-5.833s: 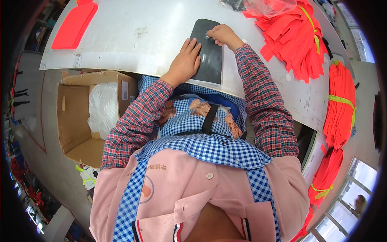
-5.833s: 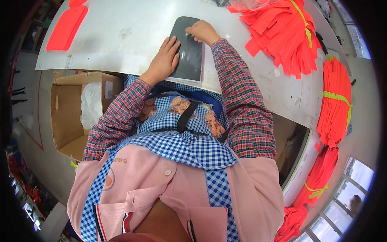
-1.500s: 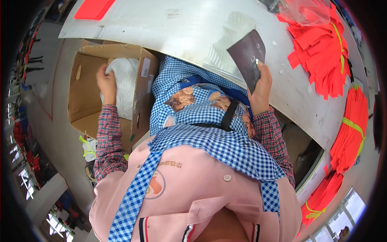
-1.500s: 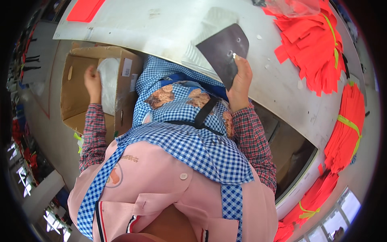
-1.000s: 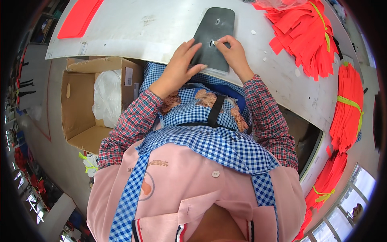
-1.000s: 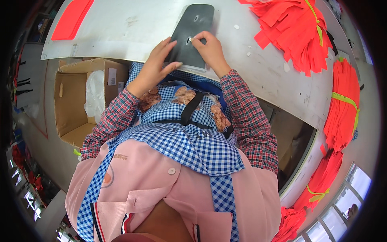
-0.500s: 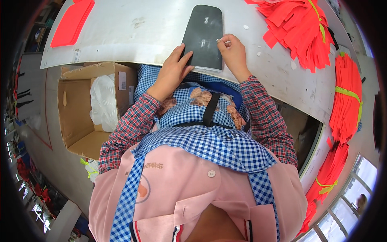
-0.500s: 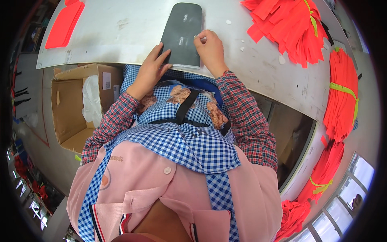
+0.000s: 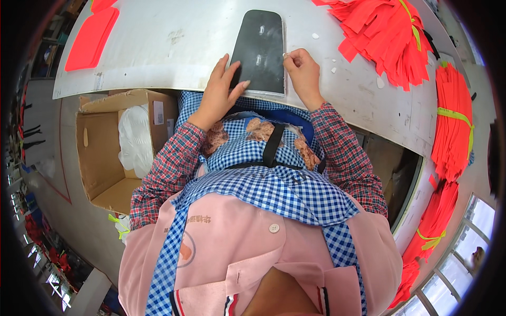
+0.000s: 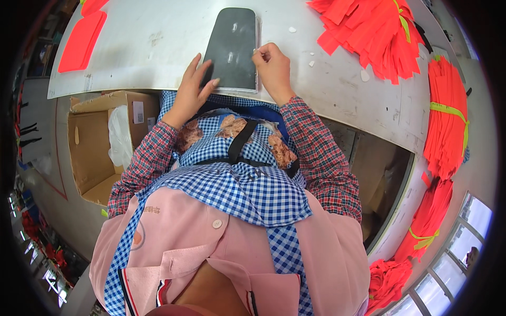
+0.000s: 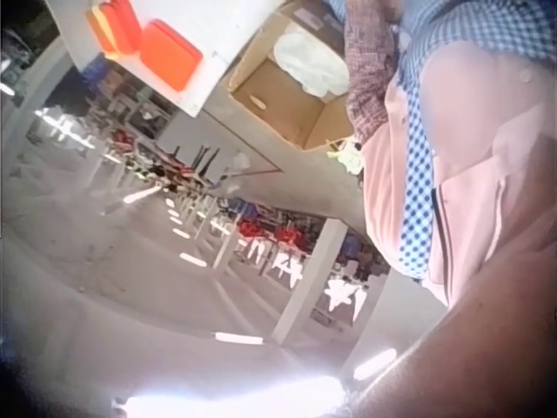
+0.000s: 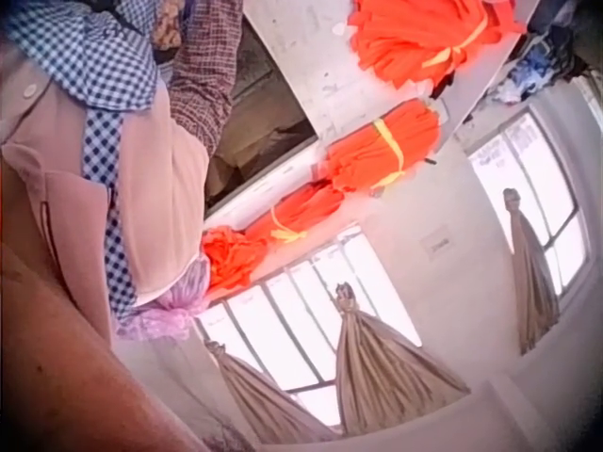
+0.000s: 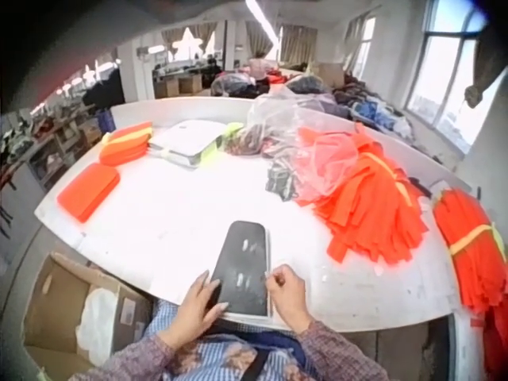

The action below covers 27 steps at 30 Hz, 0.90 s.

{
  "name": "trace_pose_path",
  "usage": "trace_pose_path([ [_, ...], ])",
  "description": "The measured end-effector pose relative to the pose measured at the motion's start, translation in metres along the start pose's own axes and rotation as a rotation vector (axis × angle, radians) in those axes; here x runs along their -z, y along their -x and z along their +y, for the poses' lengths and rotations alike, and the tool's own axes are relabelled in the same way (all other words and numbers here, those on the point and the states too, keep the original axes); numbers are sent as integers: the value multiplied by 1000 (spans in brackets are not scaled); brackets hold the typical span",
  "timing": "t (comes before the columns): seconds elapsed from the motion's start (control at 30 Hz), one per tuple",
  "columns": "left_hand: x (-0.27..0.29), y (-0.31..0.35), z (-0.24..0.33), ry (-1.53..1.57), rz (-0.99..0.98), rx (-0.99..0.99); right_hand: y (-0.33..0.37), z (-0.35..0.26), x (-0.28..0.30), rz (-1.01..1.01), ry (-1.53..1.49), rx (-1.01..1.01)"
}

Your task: Applying small white circular adhesive markers to a dark material template.

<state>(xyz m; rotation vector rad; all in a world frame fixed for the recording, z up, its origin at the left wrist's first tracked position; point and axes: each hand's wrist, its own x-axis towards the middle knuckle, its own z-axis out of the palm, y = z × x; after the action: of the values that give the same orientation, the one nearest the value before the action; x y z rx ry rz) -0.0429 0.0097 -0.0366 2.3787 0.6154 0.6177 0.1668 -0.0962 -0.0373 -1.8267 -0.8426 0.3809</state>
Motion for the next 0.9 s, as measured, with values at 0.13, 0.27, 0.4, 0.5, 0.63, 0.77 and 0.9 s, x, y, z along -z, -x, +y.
trace_pose_path([
  [0.13,-6,-23,-12,23,26,26,0,2,2,-50,-322,-145],
  [0.27,-15,-48,-22,5,54,-27,-1,0,5,-70,-459,-199],
  [0.4,-25,-64,-29,-60,51,-112,-1,3,5,-53,-557,-240],
  [0.5,-30,-67,-33,-79,6,-136,-1,4,6,-122,-612,-273],
  [0.63,-35,-65,-34,-142,20,-178,-1,4,5,-168,-596,-312],
  [0.77,-36,-65,-33,-154,34,-195,-2,2,6,-205,-600,-371],
  [0.9,-37,-64,-33,-203,33,-186,0,-4,7,-197,-600,-410],
])
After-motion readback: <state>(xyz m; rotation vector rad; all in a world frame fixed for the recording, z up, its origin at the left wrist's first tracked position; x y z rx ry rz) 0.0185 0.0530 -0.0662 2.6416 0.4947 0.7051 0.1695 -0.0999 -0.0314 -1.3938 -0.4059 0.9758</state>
